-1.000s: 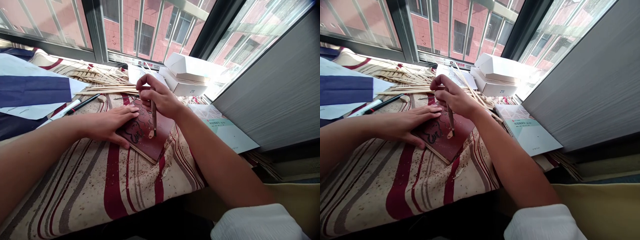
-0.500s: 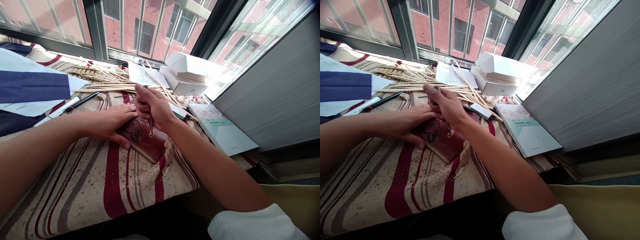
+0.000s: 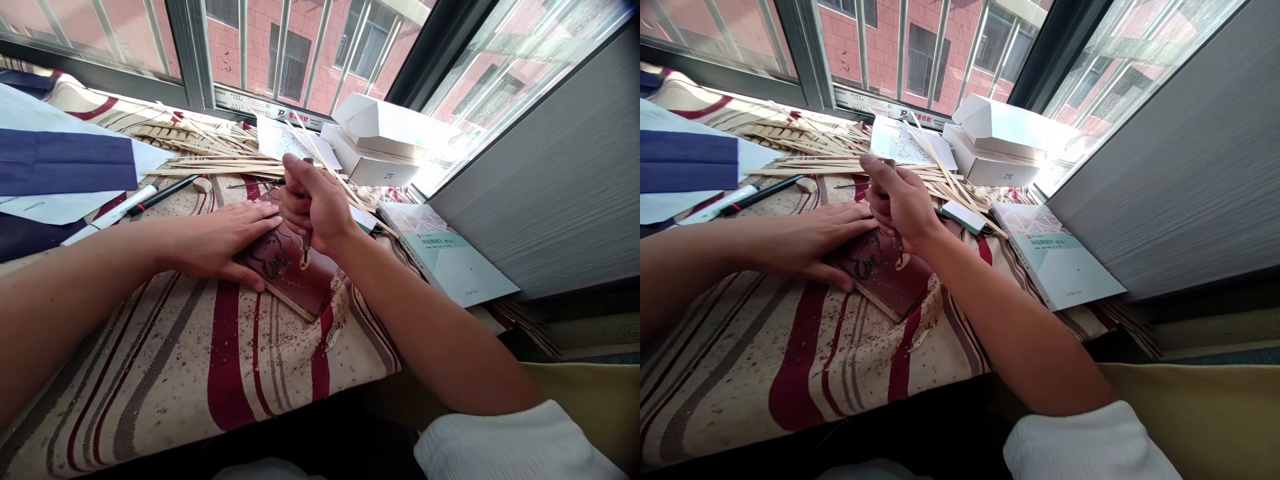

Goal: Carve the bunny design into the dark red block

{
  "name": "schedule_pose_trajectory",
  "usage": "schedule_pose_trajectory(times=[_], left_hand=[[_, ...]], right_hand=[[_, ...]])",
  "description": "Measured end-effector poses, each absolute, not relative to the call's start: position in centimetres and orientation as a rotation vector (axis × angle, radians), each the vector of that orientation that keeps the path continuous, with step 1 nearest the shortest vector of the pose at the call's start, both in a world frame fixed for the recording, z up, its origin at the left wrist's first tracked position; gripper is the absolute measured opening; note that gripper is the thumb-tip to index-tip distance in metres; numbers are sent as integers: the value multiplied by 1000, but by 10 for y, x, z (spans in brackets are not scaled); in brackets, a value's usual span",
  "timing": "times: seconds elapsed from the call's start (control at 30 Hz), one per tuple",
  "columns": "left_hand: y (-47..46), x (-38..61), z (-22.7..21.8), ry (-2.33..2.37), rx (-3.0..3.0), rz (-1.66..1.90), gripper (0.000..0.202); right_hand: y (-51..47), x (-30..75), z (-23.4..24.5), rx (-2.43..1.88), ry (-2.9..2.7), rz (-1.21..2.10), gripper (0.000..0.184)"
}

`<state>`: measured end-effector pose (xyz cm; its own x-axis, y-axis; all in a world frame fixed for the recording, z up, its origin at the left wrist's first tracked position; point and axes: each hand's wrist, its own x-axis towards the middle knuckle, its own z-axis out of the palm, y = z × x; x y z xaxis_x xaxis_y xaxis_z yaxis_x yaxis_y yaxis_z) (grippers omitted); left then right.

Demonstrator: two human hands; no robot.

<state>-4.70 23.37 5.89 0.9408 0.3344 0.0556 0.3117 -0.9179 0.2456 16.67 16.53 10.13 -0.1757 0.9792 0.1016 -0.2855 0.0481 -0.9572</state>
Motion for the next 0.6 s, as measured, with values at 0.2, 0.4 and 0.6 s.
schedule_pose_trajectory(times=[0.2,0.4,0.6], left_hand=[[234,-48,59,528,2854,66,125],[232,-48,58,525,2894,88,128],[234,-47,54,536,2879,88,132]], right_hand=[[163,166,102,-843,-1155,1412,75],[164,163,100,-857,-1094,1431,68],[170,162,98,-883,-970,1505,62]])
